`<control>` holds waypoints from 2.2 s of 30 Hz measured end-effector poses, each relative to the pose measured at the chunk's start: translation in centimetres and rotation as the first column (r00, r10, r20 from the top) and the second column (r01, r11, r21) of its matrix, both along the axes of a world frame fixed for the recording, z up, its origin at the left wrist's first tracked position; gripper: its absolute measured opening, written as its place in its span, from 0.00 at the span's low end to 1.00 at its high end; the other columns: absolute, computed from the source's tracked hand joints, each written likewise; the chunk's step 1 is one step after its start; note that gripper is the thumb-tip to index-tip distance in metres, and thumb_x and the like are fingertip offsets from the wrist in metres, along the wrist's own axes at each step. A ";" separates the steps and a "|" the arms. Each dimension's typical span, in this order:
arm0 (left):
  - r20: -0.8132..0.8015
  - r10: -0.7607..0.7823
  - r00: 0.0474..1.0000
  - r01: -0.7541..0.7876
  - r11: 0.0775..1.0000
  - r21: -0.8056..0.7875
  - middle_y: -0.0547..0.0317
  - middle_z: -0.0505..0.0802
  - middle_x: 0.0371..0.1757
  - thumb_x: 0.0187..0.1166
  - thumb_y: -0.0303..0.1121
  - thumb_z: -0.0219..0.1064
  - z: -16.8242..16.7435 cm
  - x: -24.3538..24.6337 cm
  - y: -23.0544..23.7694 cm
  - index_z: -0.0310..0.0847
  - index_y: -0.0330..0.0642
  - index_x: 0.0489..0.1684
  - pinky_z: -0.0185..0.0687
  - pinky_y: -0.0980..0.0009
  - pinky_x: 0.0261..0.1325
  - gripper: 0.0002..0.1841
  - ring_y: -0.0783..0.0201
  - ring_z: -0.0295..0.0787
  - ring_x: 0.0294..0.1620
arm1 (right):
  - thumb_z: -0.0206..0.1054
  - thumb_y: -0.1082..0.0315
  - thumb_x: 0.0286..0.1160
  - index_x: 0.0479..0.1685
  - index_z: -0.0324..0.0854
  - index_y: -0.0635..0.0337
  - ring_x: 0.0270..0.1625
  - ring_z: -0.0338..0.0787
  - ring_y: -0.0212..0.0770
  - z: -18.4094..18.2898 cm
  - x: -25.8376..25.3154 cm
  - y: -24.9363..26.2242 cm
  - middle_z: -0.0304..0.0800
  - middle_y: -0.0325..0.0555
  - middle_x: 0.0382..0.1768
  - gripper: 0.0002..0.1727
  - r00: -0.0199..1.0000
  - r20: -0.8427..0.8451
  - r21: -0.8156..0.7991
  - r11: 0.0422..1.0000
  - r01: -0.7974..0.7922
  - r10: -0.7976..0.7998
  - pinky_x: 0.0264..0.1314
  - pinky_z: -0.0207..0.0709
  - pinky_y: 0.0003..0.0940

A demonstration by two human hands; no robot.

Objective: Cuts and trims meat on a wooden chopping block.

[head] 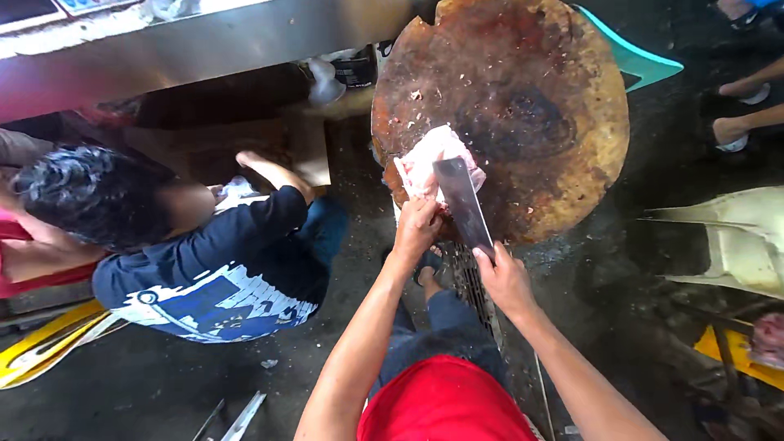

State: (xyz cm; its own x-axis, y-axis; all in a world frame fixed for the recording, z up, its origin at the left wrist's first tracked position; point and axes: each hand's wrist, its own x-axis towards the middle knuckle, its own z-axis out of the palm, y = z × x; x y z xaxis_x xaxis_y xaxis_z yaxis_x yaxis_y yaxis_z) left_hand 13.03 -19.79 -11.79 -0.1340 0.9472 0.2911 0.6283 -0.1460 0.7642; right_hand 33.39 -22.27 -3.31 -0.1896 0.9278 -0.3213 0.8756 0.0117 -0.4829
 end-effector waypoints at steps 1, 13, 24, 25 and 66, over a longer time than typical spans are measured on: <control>0.004 0.005 1.000 -0.005 1.000 0.005 0.52 0.93 0.35 0.69 0.23 0.72 0.0 -0.1 0.0 0.90 0.37 0.36 0.86 0.53 0.55 0.03 0.54 0.91 0.43 | 0.55 0.48 0.89 0.53 0.83 0.65 0.28 0.90 0.53 -0.5 -0.7 0.5 0.86 0.51 0.23 0.25 1.000 -0.009 -0.015 1.000 0.005 -0.006 0.33 0.82 0.54; -0.049 0.092 0.995 -0.097 0.987 -0.125 0.46 0.89 0.45 0.67 0.23 0.68 -0.8 -2.1 -2.1 0.85 0.36 0.42 0.84 0.50 0.54 0.08 0.47 0.87 0.50 | 0.57 0.44 0.85 0.36 0.85 0.65 0.17 0.83 0.42 -0.8 10.7 -8.8 0.81 0.46 0.15 0.29 1.000 0.028 0.028 1.000 -0.009 0.009 0.20 0.78 0.44; -0.074 0.575 0.815 -0.548 0.723 -0.421 0.44 0.84 0.45 0.72 0.34 0.71 0.7 4.3 -0.1 0.86 0.38 0.33 0.80 0.44 0.55 0.08 0.43 0.83 0.52 | 0.60 0.46 0.86 0.47 0.85 0.65 0.19 0.83 0.35 -0.2 5.1 -1.0 0.82 0.43 0.19 0.27 0.985 -0.171 0.030 0.999 0.015 -0.010 0.25 0.80 0.36; -0.032 0.583 0.812 -0.537 0.724 -0.433 0.44 0.85 0.47 0.71 0.32 0.70 0.9 4.3 -0.3 0.86 0.38 0.31 0.79 0.45 0.57 0.06 0.43 0.83 0.53 | 0.60 0.46 0.86 0.49 0.85 0.65 0.20 0.84 0.35 -0.2 5.0 -0.4 0.83 0.43 0.20 0.27 0.983 -0.184 0.007 1.000 0.003 -0.002 0.26 0.81 0.37; 0.642 0.670 0.373 -0.393 0.741 -0.545 0.57 0.86 0.27 0.80 0.28 0.67 -2.1 5.1 -5.0 0.85 0.40 0.35 0.78 0.67 0.29 0.05 0.66 0.79 0.24 | 0.50 0.50 0.94 0.60 0.76 0.67 0.45 0.94 0.69 2.4 -3.4 7.7 0.91 0.65 0.35 0.25 0.671 0.355 -0.250 0.758 -0.603 0.651 0.47 0.83 0.65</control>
State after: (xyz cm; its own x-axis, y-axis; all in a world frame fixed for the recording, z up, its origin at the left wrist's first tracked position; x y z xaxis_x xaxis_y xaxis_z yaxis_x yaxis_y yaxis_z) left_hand 18.15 -24.80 -13.92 -0.6667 0.5976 -0.4455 -0.3509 0.2756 0.8949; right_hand 30.04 -14.62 -0.94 -0.5480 0.5944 -0.5885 0.7888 0.6014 -0.1269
